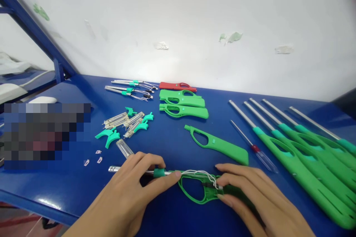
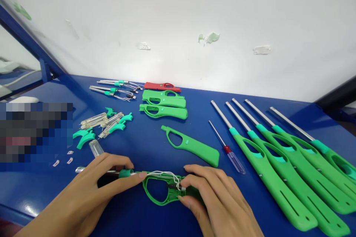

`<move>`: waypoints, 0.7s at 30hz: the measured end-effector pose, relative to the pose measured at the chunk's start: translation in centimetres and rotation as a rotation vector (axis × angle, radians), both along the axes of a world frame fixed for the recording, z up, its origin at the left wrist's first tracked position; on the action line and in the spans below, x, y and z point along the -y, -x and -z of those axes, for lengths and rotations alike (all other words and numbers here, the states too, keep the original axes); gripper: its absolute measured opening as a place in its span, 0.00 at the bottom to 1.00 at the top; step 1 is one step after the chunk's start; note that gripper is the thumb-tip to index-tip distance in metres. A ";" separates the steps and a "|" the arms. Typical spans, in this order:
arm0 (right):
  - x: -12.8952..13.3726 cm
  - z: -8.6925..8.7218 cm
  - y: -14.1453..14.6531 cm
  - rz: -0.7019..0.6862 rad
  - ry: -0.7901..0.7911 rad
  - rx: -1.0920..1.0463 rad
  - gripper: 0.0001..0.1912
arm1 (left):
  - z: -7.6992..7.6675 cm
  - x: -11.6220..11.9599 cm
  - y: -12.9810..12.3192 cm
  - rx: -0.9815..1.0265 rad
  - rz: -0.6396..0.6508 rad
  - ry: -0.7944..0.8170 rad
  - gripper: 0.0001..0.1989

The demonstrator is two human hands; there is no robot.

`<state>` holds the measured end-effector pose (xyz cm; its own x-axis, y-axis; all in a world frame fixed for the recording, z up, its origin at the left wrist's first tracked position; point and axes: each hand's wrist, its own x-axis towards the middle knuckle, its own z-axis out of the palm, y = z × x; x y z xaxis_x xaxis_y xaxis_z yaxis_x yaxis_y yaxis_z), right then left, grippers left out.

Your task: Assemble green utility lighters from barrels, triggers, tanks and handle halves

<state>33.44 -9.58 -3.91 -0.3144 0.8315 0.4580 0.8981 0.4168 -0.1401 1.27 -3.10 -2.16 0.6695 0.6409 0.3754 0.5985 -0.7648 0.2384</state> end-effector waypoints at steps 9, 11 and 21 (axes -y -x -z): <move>0.4 0.1 0.1 0.028 0.029 -0.029 0.11 | 0.1 -0.1 0.2 0.009 0.031 -0.022 0.44; 0.6 0.0 0.2 0.023 0.024 -0.033 0.11 | 0.1 -0.1 0.2 0.006 0.029 -0.007 0.44; 0.3 -0.4 0.3 0.000 0.033 -0.031 0.10 | 0.2 -0.3 0.3 -0.004 0.045 -0.031 0.43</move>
